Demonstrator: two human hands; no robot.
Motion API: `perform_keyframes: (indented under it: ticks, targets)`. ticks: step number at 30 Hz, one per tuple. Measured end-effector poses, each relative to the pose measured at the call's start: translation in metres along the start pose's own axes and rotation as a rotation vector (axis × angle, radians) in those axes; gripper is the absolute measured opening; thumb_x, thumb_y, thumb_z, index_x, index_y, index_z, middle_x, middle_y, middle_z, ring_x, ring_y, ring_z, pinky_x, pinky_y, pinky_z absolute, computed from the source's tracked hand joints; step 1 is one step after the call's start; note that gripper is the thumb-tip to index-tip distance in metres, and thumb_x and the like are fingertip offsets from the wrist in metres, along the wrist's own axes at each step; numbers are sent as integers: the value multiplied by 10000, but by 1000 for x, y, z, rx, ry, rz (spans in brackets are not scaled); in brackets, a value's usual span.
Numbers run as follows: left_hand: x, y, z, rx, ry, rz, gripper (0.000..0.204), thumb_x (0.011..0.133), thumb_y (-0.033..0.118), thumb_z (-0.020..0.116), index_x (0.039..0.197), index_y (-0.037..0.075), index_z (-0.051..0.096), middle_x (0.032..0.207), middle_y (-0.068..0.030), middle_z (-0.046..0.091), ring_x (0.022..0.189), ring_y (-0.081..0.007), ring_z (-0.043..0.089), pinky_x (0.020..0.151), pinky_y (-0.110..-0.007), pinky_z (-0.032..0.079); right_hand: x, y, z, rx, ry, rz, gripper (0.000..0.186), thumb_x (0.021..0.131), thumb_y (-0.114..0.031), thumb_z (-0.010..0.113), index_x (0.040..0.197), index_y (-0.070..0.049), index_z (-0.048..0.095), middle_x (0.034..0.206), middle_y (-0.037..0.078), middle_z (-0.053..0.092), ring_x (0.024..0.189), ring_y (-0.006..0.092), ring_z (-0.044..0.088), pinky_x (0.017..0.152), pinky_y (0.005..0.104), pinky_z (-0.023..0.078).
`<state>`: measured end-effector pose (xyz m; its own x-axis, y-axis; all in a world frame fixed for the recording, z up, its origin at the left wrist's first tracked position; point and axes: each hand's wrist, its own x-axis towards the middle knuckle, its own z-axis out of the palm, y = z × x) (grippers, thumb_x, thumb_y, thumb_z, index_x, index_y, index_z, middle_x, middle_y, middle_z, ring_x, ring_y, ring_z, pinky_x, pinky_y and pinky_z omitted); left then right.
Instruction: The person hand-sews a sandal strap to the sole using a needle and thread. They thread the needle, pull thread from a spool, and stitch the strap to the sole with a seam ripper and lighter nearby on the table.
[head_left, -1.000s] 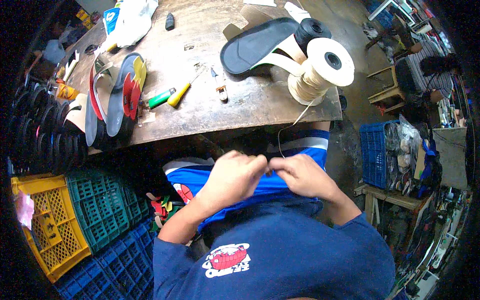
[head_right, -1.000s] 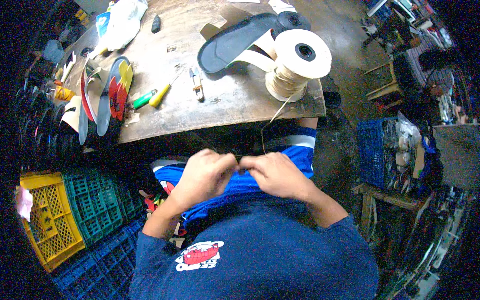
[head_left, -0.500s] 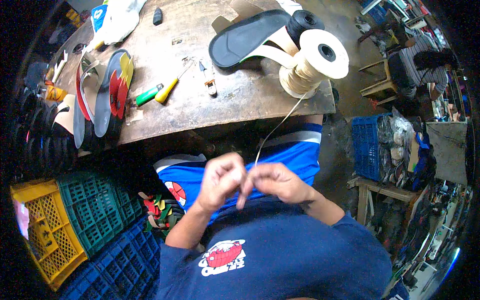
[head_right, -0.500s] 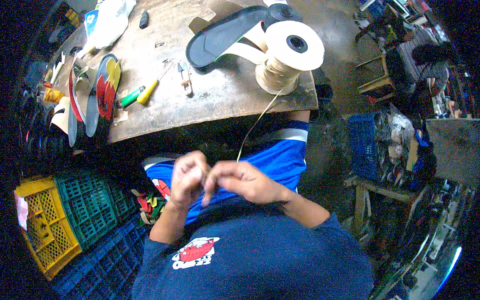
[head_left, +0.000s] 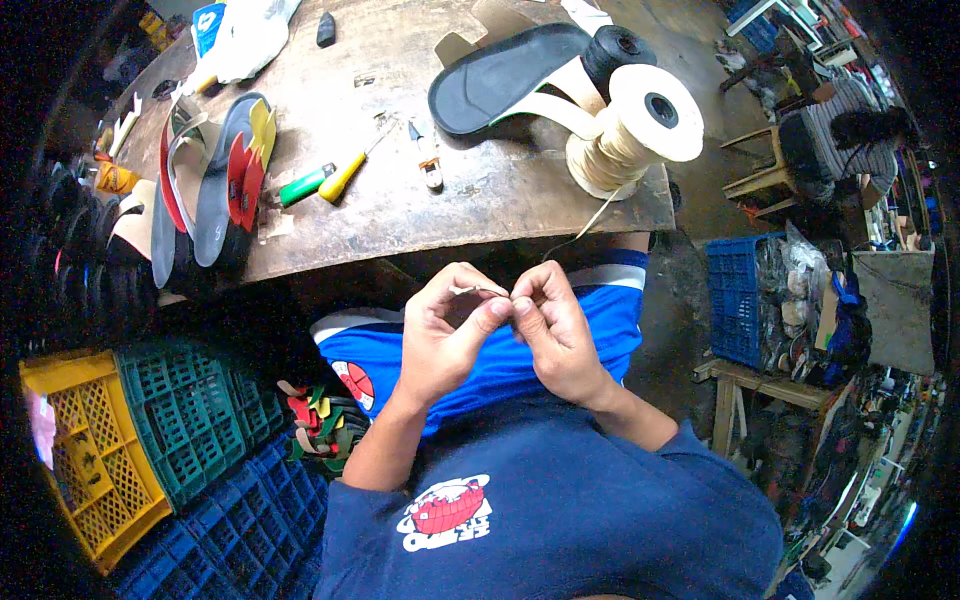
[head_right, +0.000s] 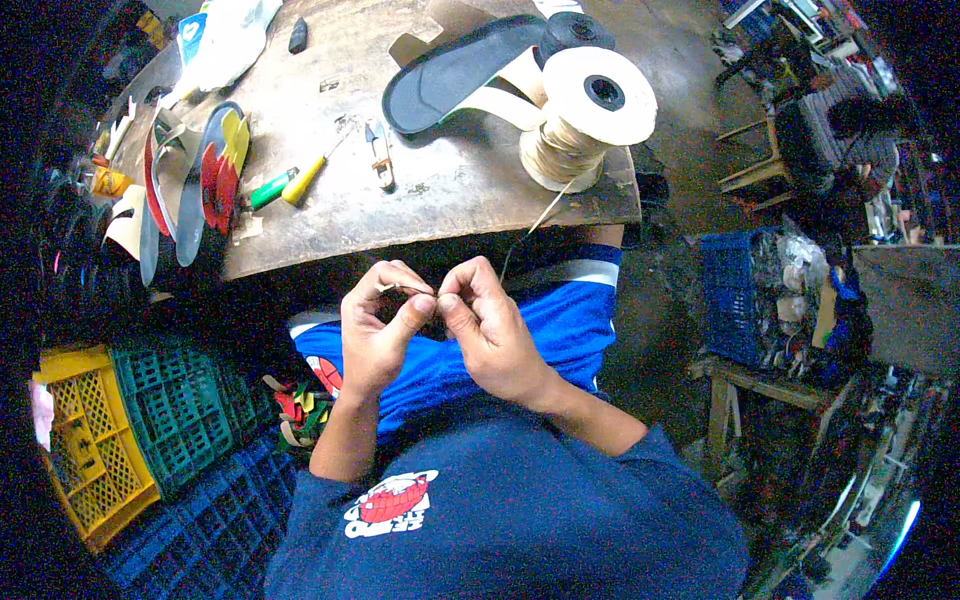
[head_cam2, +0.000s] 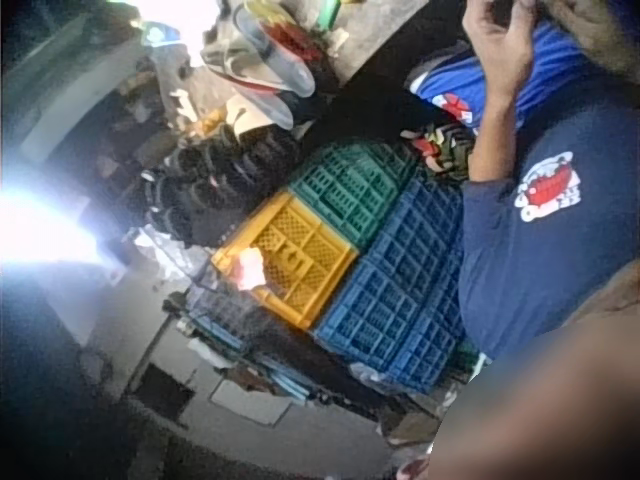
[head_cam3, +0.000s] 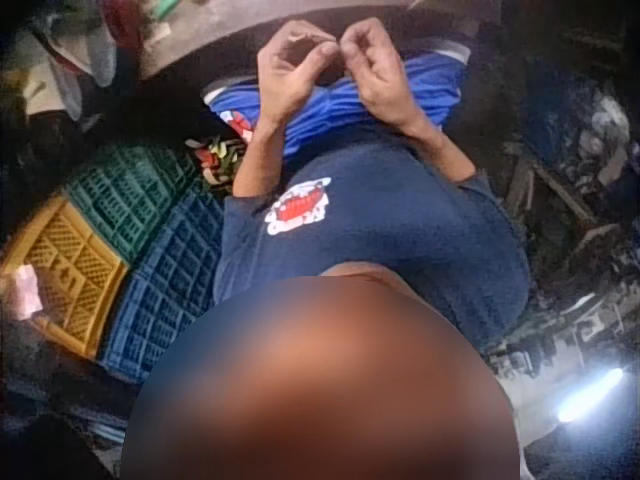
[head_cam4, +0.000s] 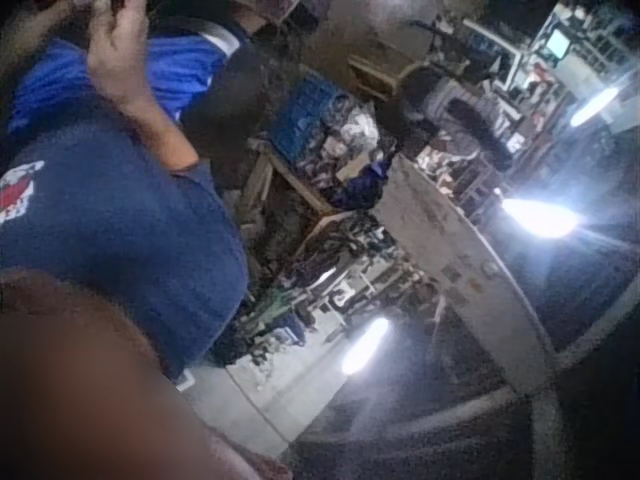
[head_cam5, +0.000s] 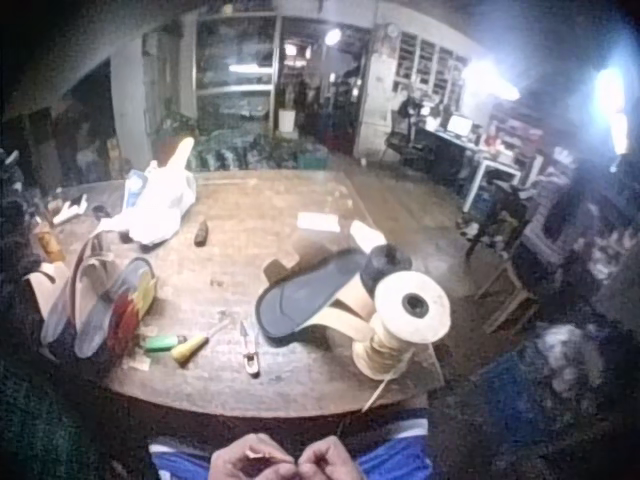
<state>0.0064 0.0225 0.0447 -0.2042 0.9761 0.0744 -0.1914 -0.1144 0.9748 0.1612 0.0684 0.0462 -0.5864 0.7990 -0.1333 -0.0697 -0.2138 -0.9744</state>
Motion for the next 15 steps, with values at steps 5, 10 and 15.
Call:
perform_keyframes:
  ticks: [5, 10, 15]
  targets:
    - [-2, -8, -5, 156, -68, 23, 133, 913, 108, 681, 892, 47, 564, 859, -56, 619, 793, -133, 584, 759, -282, 469, 10, 4, -7, -139, 191, -365, 95, 1028, -137, 521, 1027, -56, 470, 967, 49, 481, 869, 120, 460, 790, 255, 407]
    - [0, -1, -16, -314, -77, -66, 174, 989, 190, 554, 976, 96, 409, 700, -48, 518, 627, -148, 519, 667, -330, 458, 4, -17, -31, -153, -354, 47, 181, 1056, -223, 487, 1078, -46, 516, 827, 19, 514, 763, 101, 494, 683, 272, 431]
    - [-2, 8, -31, -203, -29, -289, 102, 990, 95, 560, 1030, 64, 471, 691, 19, 465, 587, -37, 413, 564, -226, 377, 10, -24, -45, -173, -652, -145, 346, 1054, -324, 458, 1029, -23, 627, 1141, 130, 602, 1037, 218, 580, 980, 357, 416]
